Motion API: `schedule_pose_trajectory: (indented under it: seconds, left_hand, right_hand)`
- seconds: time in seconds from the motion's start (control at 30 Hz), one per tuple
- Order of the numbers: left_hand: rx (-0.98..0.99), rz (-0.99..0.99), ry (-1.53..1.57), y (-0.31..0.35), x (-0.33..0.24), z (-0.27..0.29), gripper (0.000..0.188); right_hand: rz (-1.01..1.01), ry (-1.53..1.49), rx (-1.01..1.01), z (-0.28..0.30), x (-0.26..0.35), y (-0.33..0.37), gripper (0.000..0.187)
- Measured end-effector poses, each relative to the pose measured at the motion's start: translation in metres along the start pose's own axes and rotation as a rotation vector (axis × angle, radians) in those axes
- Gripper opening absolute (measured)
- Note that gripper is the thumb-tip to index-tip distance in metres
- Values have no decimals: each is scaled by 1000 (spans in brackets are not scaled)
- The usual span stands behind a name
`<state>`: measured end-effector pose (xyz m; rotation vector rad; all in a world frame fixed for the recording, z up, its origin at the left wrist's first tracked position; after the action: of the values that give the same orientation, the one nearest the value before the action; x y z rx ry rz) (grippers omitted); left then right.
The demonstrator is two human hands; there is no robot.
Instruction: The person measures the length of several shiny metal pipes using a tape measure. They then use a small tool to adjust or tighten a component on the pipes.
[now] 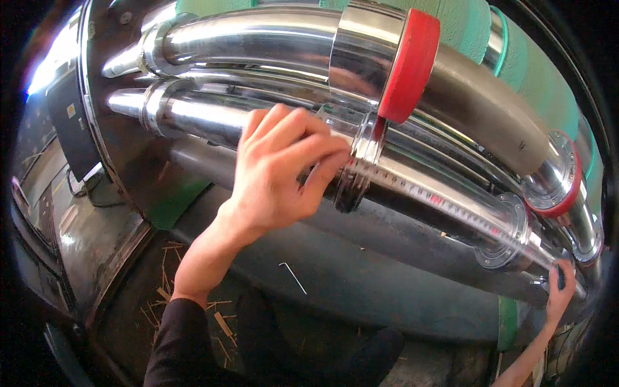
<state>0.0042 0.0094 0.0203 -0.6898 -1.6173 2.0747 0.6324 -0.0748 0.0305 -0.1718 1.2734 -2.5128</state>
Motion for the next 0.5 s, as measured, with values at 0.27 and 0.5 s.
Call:
schedule_pose_trajectory:
  seconds: [0.27,0.5]
  left_hand:
    - [46,10,66,-8,2,-4,9]
    - [66,22,48,-10,0,-4,9]
  right_hand:
    - [129,2,-60,-21,-7,-18,19]
    - [138,39,-93,-21,-11,-12,17]
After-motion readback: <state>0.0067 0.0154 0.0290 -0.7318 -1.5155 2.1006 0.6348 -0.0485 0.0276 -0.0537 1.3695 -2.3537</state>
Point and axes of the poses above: each hand's wrist, its own y-axis away from the middle knuckle, its own z-axis out of the back of the hand, x = y × z, the point moved 3 cm from there along -y, towards the middle knuckle, and after that the axes turned 14 degrees about z, right-handed, at the moved point
